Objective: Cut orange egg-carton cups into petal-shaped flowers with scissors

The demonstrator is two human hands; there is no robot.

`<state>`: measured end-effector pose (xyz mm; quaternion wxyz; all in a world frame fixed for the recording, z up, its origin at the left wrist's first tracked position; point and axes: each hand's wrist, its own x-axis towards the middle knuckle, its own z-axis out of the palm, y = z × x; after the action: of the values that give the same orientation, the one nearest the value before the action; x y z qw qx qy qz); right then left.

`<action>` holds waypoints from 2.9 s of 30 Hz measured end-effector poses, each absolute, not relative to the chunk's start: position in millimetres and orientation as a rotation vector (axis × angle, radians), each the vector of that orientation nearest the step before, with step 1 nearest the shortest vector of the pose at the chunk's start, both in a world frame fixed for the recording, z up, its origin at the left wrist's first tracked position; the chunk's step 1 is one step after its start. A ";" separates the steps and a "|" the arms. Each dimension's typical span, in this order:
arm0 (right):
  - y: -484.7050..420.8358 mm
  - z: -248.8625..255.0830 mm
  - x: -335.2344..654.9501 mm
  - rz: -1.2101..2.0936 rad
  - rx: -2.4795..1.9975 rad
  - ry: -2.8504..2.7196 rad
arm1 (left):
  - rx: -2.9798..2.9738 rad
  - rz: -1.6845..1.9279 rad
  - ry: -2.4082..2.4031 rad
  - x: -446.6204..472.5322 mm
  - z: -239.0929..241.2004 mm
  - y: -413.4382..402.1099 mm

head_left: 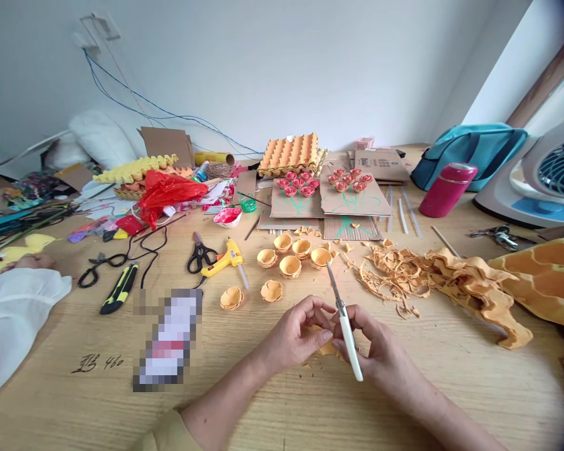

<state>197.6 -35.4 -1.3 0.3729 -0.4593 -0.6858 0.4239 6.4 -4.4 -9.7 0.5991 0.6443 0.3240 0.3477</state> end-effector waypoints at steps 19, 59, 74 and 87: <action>-31.7 -21.1 198.4 1.369 -0.992 -1.241 | 0.931 0.804 0.572 8.5 -9.9 -3.7; -36.6 -3.7 197.4 0.683 -1.288 -2.129 | 0.691 1.191 0.681 6.2 3.9 -1.2; -35.1 -7.4 198.0 0.627 -1.197 -2.165 | 0.848 1.207 0.727 8.7 1.8 -4.4; -36.8 -10.8 198.5 0.630 -1.134 -2.191 | 0.815 1.185 0.673 14.2 -2.0 -8.3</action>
<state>198.5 -36.8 -10.8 0.2934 -0.4257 -0.8226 0.2367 14.2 -8.3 -2.0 0.7009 0.3660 0.3023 0.5324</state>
